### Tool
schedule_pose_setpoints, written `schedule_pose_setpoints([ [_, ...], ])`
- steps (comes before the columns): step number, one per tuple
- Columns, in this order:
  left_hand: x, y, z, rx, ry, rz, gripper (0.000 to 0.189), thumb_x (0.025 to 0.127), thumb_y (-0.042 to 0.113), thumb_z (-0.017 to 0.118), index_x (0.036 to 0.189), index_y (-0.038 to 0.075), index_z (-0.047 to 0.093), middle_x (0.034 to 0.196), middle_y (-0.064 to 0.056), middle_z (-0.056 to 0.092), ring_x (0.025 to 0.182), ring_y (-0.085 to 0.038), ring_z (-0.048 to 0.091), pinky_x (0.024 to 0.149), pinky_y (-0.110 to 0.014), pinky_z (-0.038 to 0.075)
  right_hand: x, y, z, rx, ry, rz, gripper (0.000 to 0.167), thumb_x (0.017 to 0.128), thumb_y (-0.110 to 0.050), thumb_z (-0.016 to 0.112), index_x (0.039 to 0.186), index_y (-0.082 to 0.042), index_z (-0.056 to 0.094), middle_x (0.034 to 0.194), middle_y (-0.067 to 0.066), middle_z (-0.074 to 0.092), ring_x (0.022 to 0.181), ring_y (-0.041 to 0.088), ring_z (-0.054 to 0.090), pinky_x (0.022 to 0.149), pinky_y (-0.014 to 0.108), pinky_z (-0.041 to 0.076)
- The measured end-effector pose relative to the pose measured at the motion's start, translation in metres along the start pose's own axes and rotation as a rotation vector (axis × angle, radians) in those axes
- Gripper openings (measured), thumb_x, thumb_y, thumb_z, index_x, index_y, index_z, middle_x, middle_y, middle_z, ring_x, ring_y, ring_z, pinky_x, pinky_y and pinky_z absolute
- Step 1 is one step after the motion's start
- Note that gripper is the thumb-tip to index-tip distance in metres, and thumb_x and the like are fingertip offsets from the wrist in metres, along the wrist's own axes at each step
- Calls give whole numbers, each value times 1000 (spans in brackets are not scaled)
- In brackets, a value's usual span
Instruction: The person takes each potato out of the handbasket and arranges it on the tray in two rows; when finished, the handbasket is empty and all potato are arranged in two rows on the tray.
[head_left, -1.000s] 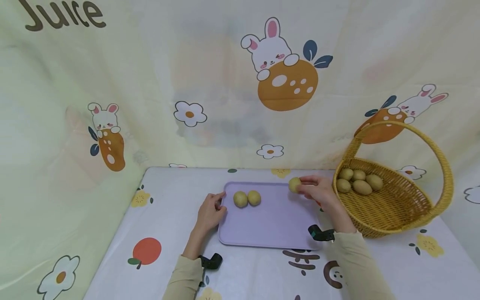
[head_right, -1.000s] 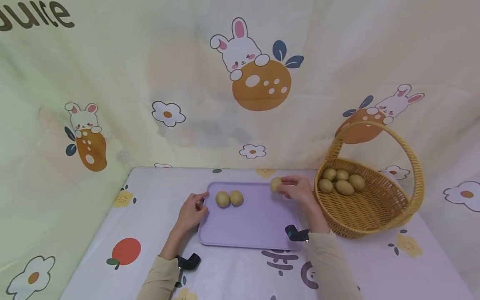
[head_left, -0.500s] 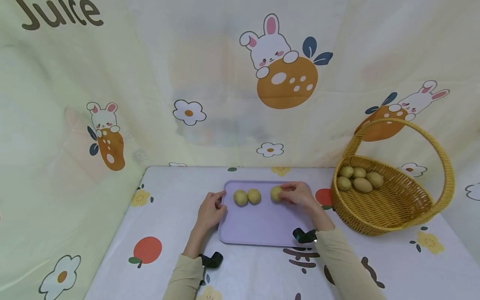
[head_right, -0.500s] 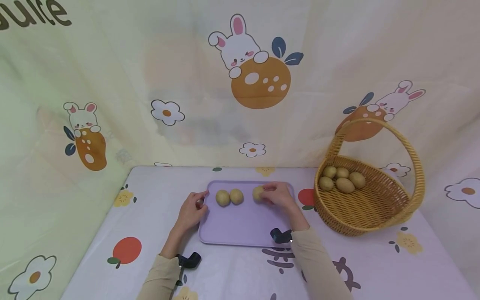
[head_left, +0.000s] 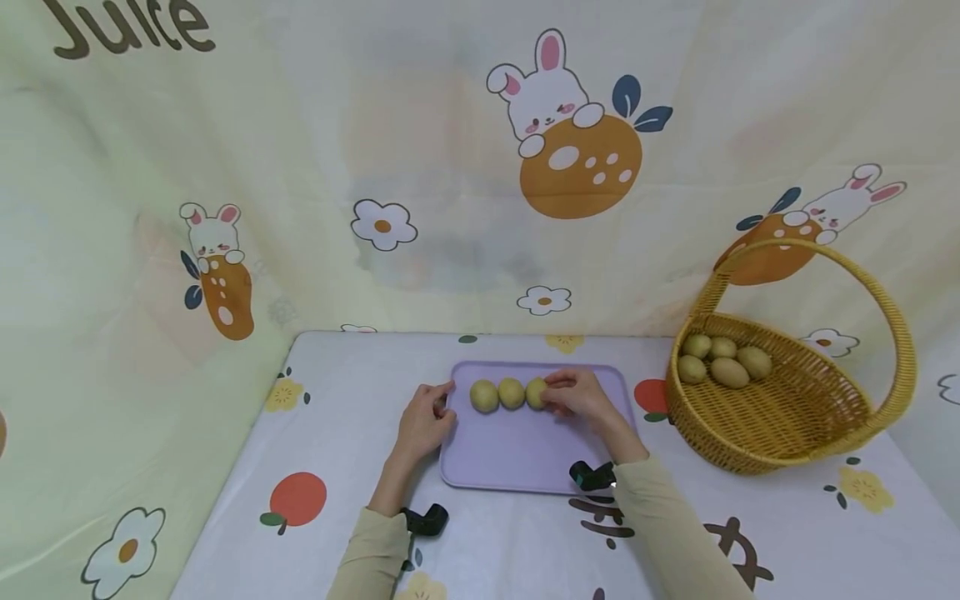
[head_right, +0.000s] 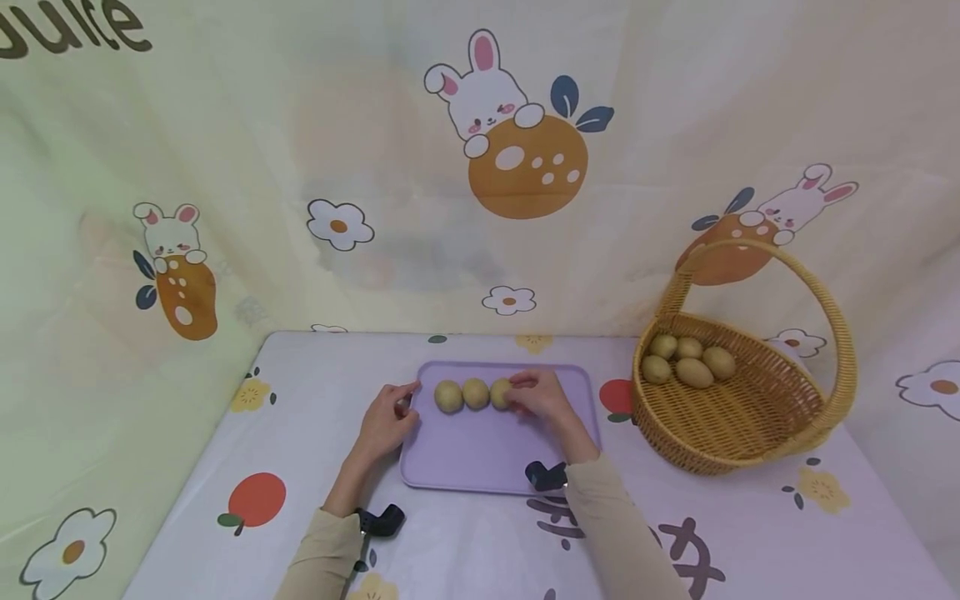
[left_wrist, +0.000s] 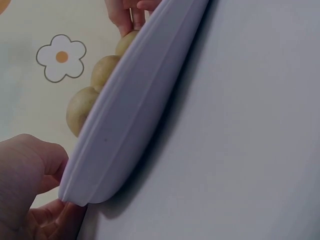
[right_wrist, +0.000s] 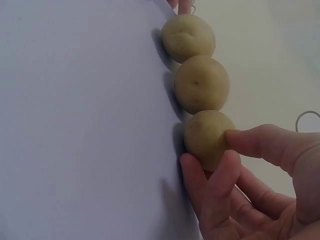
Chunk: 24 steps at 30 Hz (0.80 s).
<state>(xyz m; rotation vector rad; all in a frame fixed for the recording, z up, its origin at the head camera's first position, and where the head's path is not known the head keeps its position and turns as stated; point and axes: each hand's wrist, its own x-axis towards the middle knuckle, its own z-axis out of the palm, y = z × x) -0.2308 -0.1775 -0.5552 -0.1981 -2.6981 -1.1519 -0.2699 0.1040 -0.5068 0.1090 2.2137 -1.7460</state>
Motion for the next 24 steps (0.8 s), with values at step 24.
schedule_pose_setpoints([
  [24, 0, 2, 0, 0, -2, -8, 50, 79, 8, 63, 129, 2, 64, 98, -9, 57, 73, -14, 51, 67, -31, 42, -3, -5, -9, -65, 69, 68, 33, 91, -12, 65, 118, 6, 62, 99, 15, 66, 72, 16, 66, 58, 26, 52],
])
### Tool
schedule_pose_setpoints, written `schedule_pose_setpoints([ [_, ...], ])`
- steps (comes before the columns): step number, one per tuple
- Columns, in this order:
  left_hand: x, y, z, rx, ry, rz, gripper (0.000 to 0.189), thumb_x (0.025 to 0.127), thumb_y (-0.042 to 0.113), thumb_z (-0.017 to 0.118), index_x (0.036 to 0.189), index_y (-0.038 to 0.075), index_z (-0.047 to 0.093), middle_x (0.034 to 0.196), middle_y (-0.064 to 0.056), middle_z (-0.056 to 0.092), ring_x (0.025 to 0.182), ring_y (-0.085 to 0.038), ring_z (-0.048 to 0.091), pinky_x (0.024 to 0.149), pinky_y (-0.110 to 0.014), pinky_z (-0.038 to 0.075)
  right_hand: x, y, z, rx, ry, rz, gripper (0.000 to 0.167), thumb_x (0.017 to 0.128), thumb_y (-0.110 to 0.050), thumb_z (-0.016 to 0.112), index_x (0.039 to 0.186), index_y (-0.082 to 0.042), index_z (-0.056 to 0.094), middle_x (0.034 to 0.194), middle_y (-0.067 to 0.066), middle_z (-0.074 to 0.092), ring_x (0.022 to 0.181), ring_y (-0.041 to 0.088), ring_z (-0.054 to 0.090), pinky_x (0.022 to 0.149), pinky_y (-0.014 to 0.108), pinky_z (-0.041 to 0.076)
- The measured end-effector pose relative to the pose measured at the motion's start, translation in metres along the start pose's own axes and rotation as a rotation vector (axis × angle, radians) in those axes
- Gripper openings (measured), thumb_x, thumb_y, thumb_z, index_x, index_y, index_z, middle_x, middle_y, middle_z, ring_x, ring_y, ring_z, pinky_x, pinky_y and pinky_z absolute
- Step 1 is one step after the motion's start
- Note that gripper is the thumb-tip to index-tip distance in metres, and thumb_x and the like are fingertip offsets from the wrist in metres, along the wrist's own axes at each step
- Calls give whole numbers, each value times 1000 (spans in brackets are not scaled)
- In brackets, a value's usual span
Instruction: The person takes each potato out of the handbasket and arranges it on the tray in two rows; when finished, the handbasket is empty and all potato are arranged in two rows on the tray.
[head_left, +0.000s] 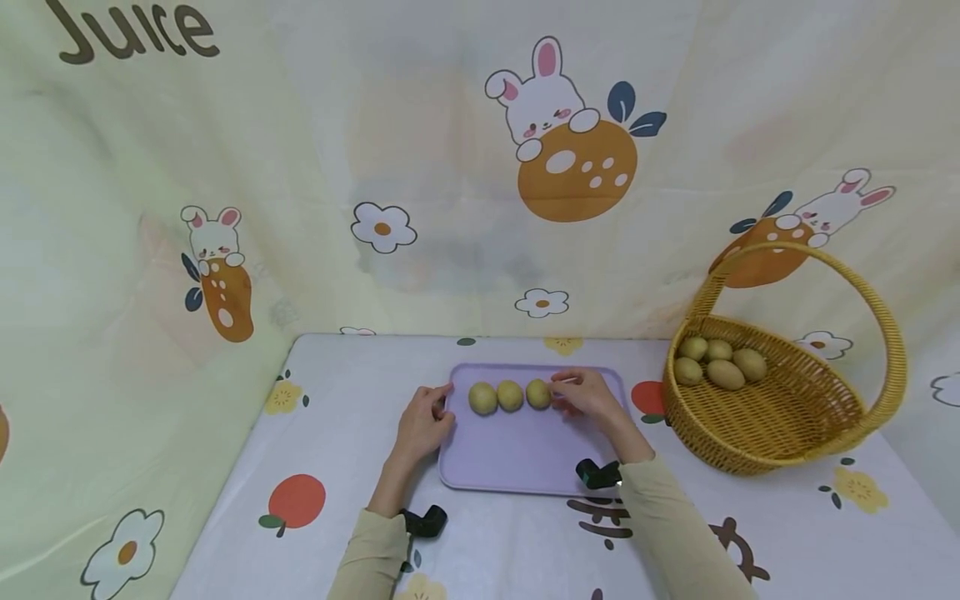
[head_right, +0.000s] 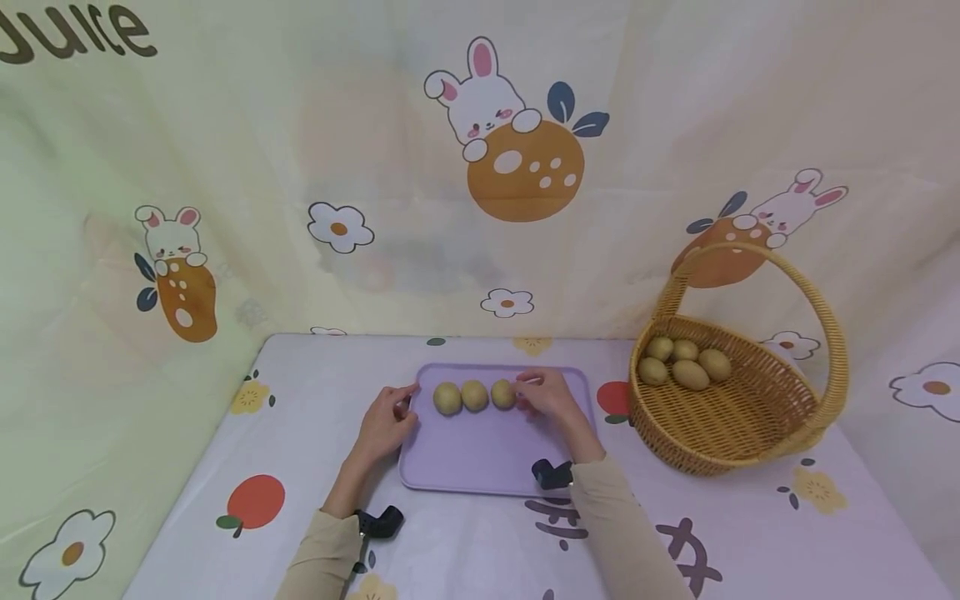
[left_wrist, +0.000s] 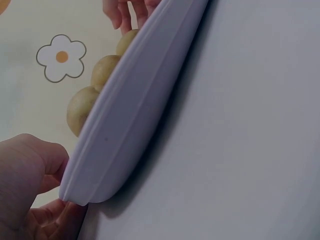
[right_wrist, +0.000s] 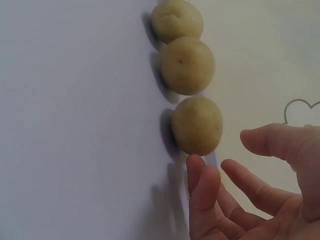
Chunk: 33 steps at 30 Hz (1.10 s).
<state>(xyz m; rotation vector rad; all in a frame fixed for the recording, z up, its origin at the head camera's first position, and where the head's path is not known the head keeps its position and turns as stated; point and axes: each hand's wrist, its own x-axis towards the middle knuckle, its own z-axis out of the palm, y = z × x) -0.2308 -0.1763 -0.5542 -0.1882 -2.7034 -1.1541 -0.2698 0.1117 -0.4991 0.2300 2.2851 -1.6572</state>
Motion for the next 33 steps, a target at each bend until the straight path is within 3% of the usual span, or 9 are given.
schedule_pose_setpoints([
  [10, -1, 2, 0, -3, 1, -5, 50, 79, 8, 63, 129, 3, 64, 99, -10, 57, 74, -15, 52, 68, -32, 42, -5, -8, -18, -38, -2, -24, 36, 94, -15, 61, 122, 7, 60, 113, 26, 65, 85, 22, 68, 68, 31, 56],
  [16, -2, 3, 0, -6, 4, 2, 51, 78, 8, 63, 129, 2, 64, 99, -10, 57, 74, -15, 51, 68, -33, 42, -9, -14, -34, -72, 9, -82, 37, 95, -15, 60, 122, 10, 59, 110, 26, 67, 85, 26, 70, 72, 36, 57],
  [25, -2, 4, -2, -10, 1, 2, 51, 78, 8, 62, 128, 1, 64, 97, -10, 56, 73, -16, 50, 67, -33, 41, -17, -27, -66, -65, 45, -89, 44, 97, -19, 57, 131, 8, 54, 124, 28, 61, 93, 23, 69, 73, 28, 55],
  [30, -3, 5, -2, -17, -4, -3, 51, 78, 8, 62, 128, 2, 64, 97, -11, 56, 73, -16, 49, 66, -33, 40, -19, -29, -90, -47, 57, -92, 48, 98, -24, 56, 134, 7, 51, 118, 20, 65, 96, 22, 69, 76, 27, 54],
  [33, -3, 5, -1, -22, -7, -10, 51, 78, 9, 62, 129, 2, 64, 97, -10, 56, 73, -16, 49, 67, -32, 40, -22, -32, -107, -15, 65, -104, 50, 98, -24, 57, 136, 8, 49, 105, 8, 68, 92, 17, 69, 74, 26, 54],
])
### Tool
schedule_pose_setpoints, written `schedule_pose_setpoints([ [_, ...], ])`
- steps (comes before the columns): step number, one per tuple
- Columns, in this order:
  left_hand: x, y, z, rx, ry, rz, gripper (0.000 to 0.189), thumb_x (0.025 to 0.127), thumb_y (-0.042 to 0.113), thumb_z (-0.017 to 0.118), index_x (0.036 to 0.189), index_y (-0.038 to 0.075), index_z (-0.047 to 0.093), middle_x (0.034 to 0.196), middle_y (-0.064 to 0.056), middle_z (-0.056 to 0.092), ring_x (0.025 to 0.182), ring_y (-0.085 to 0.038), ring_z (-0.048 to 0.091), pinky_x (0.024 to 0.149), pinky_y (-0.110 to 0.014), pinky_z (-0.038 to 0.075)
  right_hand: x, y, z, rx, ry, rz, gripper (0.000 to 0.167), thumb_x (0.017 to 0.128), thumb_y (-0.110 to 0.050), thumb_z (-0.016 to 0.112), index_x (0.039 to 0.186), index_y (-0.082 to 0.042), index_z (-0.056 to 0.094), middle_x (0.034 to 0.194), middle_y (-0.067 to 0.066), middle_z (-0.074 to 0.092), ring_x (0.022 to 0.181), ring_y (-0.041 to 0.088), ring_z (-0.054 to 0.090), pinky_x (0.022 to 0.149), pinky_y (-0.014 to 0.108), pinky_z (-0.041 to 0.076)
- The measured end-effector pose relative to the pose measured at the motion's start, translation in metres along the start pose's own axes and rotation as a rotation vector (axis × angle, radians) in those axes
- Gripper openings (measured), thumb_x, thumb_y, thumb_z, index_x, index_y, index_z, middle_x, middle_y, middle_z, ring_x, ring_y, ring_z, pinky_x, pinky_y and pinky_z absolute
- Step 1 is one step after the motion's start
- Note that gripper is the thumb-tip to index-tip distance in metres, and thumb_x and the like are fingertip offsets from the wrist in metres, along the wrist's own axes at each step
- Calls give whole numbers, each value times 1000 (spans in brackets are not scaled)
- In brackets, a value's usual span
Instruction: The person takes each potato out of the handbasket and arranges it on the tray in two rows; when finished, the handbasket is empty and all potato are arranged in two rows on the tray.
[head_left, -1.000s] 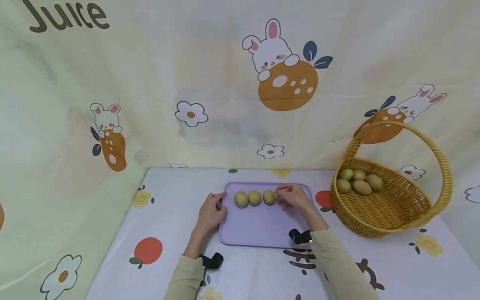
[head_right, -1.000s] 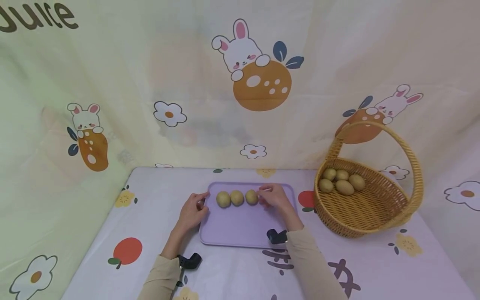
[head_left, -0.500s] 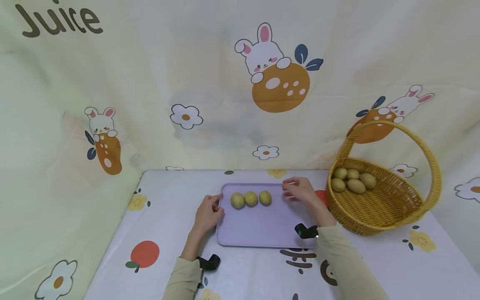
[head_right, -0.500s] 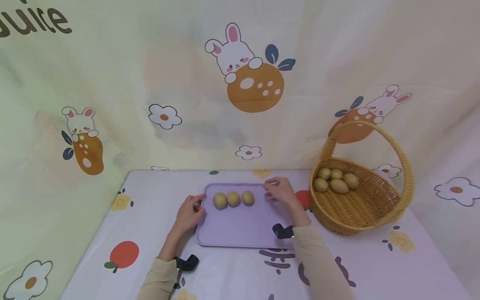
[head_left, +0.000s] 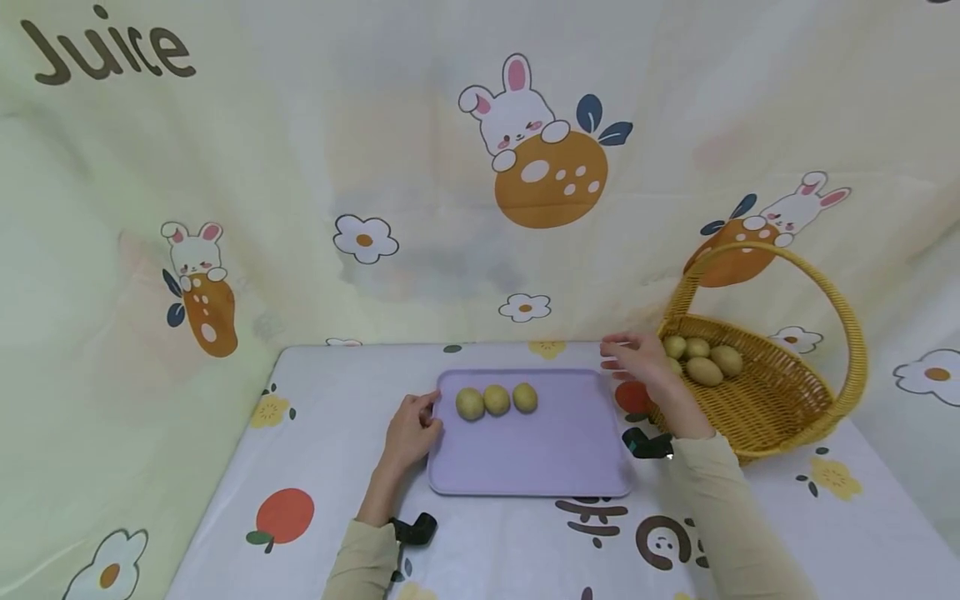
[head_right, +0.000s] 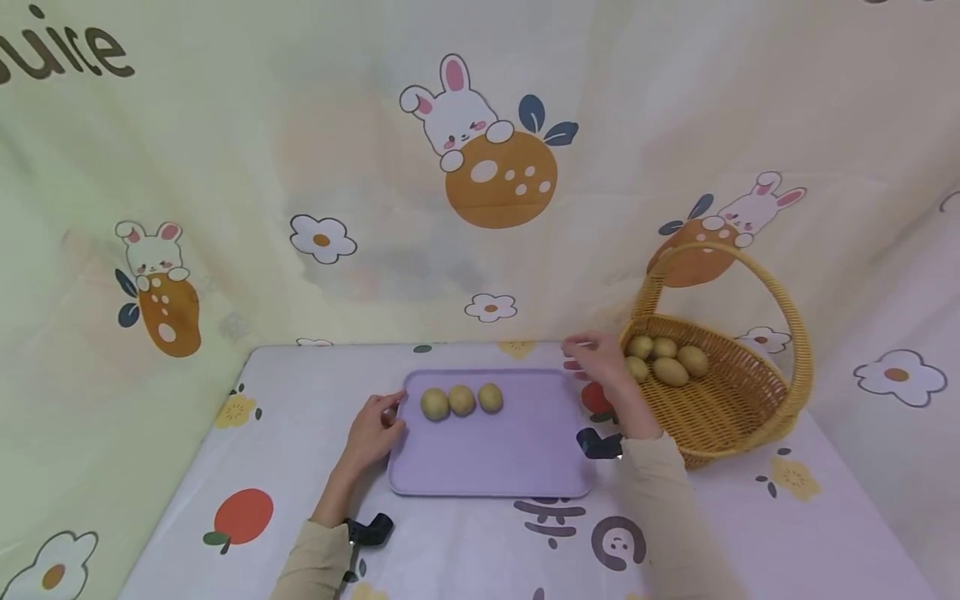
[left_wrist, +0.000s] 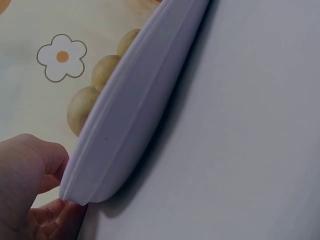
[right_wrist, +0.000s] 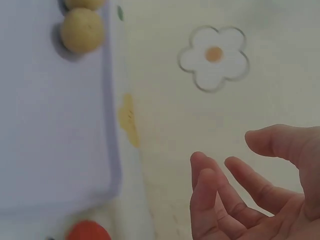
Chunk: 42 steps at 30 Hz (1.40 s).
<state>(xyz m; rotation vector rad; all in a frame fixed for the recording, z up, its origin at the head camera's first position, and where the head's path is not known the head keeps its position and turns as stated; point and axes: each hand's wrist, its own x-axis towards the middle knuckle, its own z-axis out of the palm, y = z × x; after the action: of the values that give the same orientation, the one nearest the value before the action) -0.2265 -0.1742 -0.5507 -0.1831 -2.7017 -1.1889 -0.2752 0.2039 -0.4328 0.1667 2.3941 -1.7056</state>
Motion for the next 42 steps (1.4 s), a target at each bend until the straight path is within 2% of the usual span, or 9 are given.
schedule_pose_setpoints([
  [7, -2, -4, 1, -8, 5, -2, 50, 79, 8, 63, 128, 2, 64, 96, -10, 55, 72, -14, 50, 67, -31, 40, -3, -8, -38, -5, 37, 3, 55, 98, -29, 57, 138, 7, 47, 92, -8, 66, 83, 5, 68, 78, 25, 54],
  [14, -3, -6, 2, 3, 16, 11, 50, 78, 8, 63, 128, 3, 65, 95, -9, 56, 72, -13, 50, 67, -32, 40, -3, 2, -68, 21, 92, -63, 51, 98, -19, 53, 134, 17, 43, 74, -19, 61, 69, -3, 61, 62, 19, 51],
  [18, -3, -7, 2, 11, 23, 16, 50, 78, 8, 63, 127, 3, 66, 94, -8, 56, 72, -14, 50, 68, -32, 41, -3, 12, -81, 2, 167, -37, 53, 97, -20, 51, 133, 18, 43, 75, -18, 58, 67, -3, 58, 62, 20, 51],
  [21, -3, -7, 2, 9, 25, 16, 50, 78, 8, 63, 127, 3, 66, 94, -8, 56, 72, -13, 50, 68, -32, 41, -4, 22, -88, 11, 238, 15, 55, 96, -22, 51, 136, 16, 43, 86, -10, 58, 66, -3, 57, 63, 22, 52],
  [26, -3, -5, 1, -4, 18, 16, 50, 78, 8, 63, 127, 2, 65, 95, -9, 56, 72, -13, 51, 68, -31, 41, -6, 39, -95, -44, 319, 71, 57, 98, -28, 50, 138, 13, 42, 127, 20, 46, 77, 1, 55, 66, 23, 53],
  [29, -3, -4, 1, -3, 20, 20, 50, 78, 8, 63, 127, 1, 65, 95, -9, 56, 72, -13, 51, 67, -31, 41, -7, 45, -99, -112, 355, 87, 58, 97, -30, 51, 136, 13, 46, 134, 27, 42, 81, 8, 54, 64, 23, 51],
  [33, -3, -2, 2, -3, 19, 17, 50, 78, 7, 63, 127, 1, 65, 95, -9, 56, 71, -13, 50, 66, -31, 41, -8, 49, -103, -169, 352, 116, 56, 95, -29, 51, 131, 14, 50, 100, 14, 59, 72, 10, 54, 61, 25, 48],
  [36, -3, -1, 2, -7, 13, 12, 50, 78, 7, 63, 128, 2, 65, 95, -9, 56, 72, -13, 50, 67, -31, 41, -9, 49, -106, -176, 319, 133, 44, 93, -26, 51, 115, 12, 57, 71, -2, 53, 63, 11, 50, 61, 30, 46],
  [42, -3, -1, 4, -6, 25, 39, 49, 77, 7, 64, 126, 1, 66, 93, -9, 56, 72, -14, 51, 66, -30, 41, -10, 48, -111, -211, 277, 161, 22, 91, -23, 56, 77, -8, 63, 59, -8, 47, 55, 13, 46, 54, 34, 43],
])
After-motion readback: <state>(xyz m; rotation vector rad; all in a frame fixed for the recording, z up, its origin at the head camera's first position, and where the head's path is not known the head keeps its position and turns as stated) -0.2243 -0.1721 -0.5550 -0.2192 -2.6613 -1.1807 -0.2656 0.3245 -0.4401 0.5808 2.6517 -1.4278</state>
